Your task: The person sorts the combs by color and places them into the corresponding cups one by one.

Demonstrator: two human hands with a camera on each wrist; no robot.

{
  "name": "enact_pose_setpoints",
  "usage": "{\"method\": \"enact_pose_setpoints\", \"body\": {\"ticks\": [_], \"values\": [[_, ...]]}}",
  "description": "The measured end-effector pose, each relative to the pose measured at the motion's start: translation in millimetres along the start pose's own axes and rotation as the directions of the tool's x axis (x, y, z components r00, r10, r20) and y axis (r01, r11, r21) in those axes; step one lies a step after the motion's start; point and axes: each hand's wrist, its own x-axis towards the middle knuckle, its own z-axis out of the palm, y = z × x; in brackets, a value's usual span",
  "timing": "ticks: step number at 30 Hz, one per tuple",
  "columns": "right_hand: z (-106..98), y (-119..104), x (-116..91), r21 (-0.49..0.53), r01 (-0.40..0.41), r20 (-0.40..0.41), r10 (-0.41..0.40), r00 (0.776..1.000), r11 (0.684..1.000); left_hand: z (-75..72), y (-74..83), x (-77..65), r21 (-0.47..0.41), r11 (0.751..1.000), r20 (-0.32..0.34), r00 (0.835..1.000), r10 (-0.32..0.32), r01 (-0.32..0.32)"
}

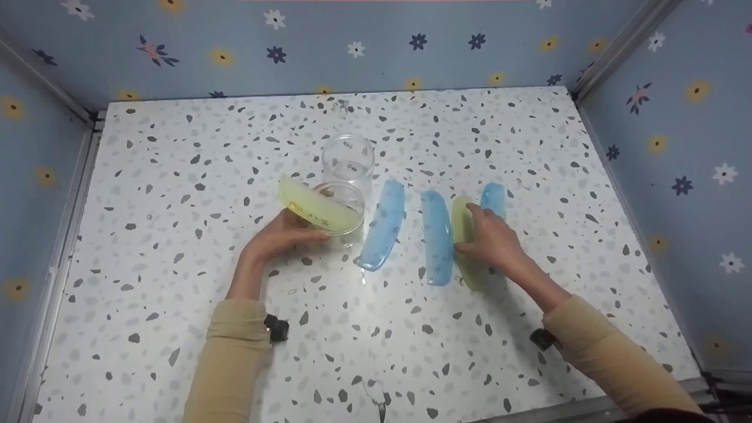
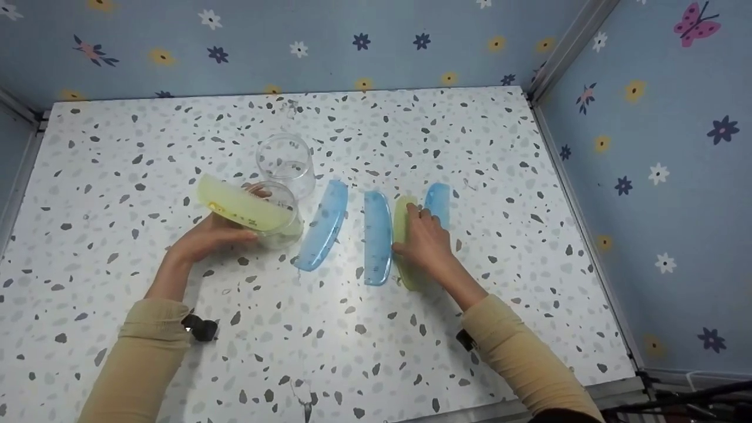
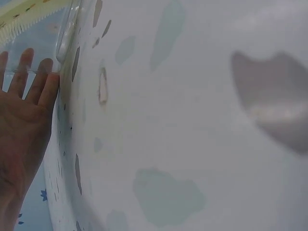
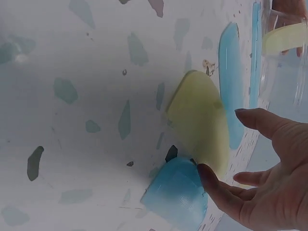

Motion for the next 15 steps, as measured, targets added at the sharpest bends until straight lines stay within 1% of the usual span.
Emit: {"method": "enact_pose_setpoints", "body": {"ticks": [5, 7, 12, 15], "values": [[2.6, -2.6, 0.4, -0.058, -0.028, -0.001, 0.028, 1.0, 0.998, -0.4, -1.0, 0.8, 0.02, 1.0, -0.002, 1.0, 0.003, -0.003], [3.1, -3.1, 0.9, -0.077, -0.037, -0.004, 0.037, 0.999, 0.996, -0.8, -0.8, 1.4, 0.017, 1.0, 0.001, 1.0, 0.015, -0.015], [3.4, -4.8, 0.9, -0.089, -0.058, 0.005, 0.058, 0.998, 0.994, -0.5, -0.5, 1.6, 0.009, 0.999, 0.013, 0.999, 0.044, -0.044], [3.4, -4.5, 0.4, -0.084, -0.08, 0.016, 0.081, 0.997, 0.993, 0.4, -1.3, 1.5, 0.015, 0.999, 0.01, 0.999, 0.035, -0.035]]}}
